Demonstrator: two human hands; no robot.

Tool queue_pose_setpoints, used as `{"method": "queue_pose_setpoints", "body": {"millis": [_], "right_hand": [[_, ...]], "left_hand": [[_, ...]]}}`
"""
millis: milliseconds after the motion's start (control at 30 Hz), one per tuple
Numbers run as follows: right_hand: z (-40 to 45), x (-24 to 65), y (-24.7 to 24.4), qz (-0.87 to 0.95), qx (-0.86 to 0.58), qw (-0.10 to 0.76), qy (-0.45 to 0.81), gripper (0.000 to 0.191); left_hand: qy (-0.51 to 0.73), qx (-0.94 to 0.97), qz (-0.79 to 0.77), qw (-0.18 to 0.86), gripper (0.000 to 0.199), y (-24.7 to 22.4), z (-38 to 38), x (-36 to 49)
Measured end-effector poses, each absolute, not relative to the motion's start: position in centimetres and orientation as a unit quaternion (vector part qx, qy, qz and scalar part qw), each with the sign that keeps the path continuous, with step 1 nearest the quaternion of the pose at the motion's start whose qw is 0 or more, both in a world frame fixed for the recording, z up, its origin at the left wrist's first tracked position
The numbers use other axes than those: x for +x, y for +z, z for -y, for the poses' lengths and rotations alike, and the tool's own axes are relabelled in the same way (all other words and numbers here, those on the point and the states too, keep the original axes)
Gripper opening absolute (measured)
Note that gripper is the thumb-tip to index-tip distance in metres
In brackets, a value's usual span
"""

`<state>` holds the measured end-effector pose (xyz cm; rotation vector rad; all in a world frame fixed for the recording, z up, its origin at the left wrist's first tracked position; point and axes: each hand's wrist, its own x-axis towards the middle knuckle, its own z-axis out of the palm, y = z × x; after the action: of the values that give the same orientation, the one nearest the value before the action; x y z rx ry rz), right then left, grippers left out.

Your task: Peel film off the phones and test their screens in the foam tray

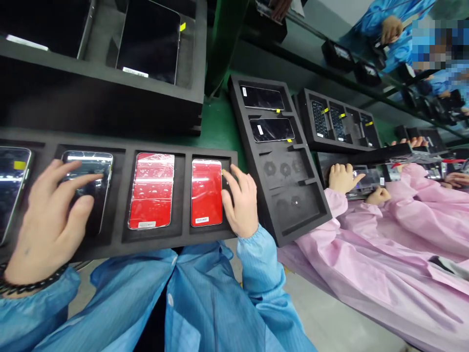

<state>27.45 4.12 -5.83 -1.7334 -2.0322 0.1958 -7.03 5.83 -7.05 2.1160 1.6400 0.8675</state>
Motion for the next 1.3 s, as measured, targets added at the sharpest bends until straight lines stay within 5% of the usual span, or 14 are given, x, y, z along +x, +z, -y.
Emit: {"method": "queue_pose_setpoints", "body": {"millis": [467,667,867,1033,1200,1300], "right_hand": [[1.2,26.0,-8.4,0.824,-0.469,0.317,0.025,0.028],[1.0,25.6,-8.0,0.838,-0.479,0.259,0.028,0.024],[1.2,25.8,-8.2,0.827,-0.482,0.284,0.048,0.040],[1.1,25.8,-8.2,0.839,-0.475,0.259,0.053,0.033],[1.1,25.9,-8.4,0.830,-0.475,0.284,0.065,0.054],[1.2,26.0,-8.5,0.838,-0.469,0.269,0.069,0.047]], "left_hand": [[0.328,0.866,-0.372,-0.064,0.066,-9.8,-0.5,-6.5],[0.237,0.874,-0.421,-0.044,0.063,-9.5,-0.1,-6.4],[0.270,0.868,-0.415,-0.043,0.068,-9.5,-0.1,-6.6],[0.236,0.878,-0.415,-0.030,0.062,-9.3,-0.1,-6.3],[0.281,0.862,-0.422,-0.021,0.067,-9.2,-0.1,-6.1],[0.261,0.871,-0.417,-0.019,0.063,-9.1,0.0,-6.3]]}}
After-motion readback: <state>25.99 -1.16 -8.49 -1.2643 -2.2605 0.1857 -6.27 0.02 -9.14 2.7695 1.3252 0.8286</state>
